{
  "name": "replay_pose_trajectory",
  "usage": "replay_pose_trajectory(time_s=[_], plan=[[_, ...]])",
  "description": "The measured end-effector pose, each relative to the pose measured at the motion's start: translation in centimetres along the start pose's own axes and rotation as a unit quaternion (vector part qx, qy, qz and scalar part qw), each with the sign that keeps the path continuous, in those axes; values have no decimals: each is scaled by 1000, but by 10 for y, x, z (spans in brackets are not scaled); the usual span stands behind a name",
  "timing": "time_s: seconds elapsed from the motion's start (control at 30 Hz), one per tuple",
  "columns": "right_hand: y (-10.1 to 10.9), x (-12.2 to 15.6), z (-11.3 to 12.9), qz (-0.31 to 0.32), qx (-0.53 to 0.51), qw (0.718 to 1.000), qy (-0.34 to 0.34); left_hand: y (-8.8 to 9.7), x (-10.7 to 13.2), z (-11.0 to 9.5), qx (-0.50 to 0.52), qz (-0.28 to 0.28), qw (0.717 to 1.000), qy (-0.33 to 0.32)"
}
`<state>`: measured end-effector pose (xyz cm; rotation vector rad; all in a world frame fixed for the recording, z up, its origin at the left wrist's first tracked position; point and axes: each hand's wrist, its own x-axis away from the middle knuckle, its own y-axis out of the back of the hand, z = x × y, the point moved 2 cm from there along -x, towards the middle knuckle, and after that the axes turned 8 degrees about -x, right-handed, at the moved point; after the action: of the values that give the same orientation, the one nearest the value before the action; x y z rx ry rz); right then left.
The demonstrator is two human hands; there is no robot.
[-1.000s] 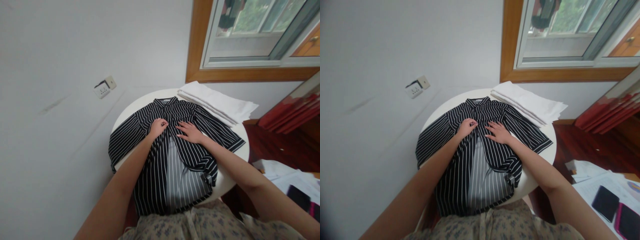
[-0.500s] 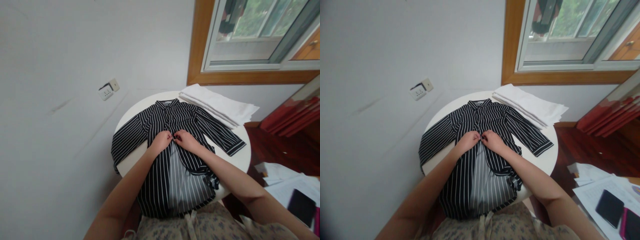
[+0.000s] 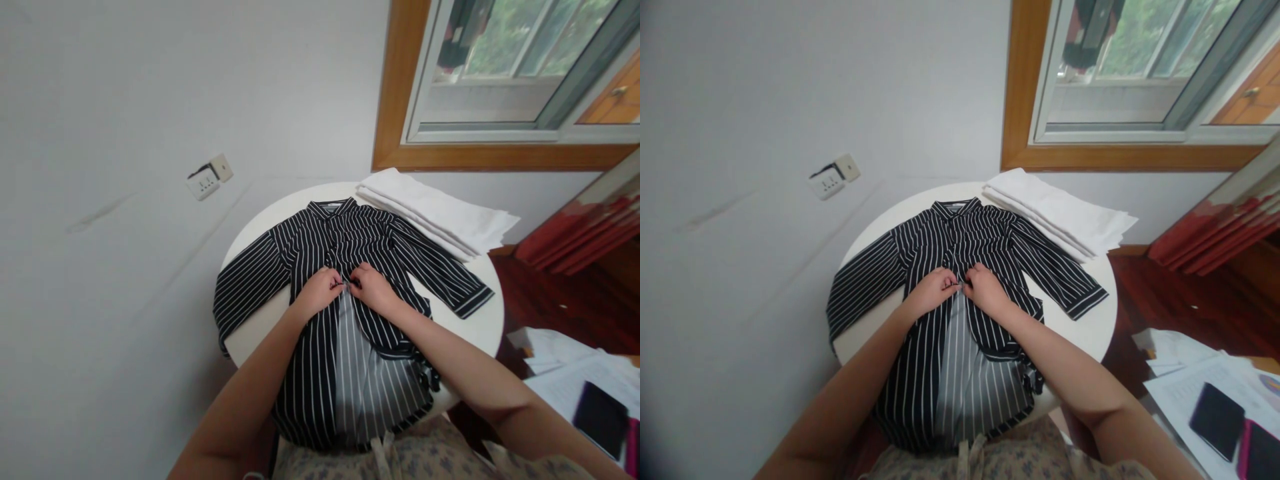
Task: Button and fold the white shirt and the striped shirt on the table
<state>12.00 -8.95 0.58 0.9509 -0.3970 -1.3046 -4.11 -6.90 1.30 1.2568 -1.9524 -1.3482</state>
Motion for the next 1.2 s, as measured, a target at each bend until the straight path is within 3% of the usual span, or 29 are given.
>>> replay_pose_trajectory(time_s=[0.33, 0.67, 0.77, 0.93, 1.0, 1.2], plan=[[9, -4, -20, 2, -122, 993, 2, -9, 2, 0, -24, -30, 999, -2], [9, -7, -33, 22, -256, 966, -33, -3, 1, 0, -4, -25, 1000, 1], [6, -6, -32, 32, -328, 942, -67, 0, 1, -4, 11, -35, 999, -2], [-4, -3, -26, 51, -505, 850, -139, -3, -1, -1, 135, -33, 989, 39], [-8, -2, -26, 43, -539, 827, -155, -6, -2, 4, 182, -23, 982, 53], [-11, -2, -28, 41, -553, 817, -156, -9, -3, 12, 216, -2, 975, 54]])
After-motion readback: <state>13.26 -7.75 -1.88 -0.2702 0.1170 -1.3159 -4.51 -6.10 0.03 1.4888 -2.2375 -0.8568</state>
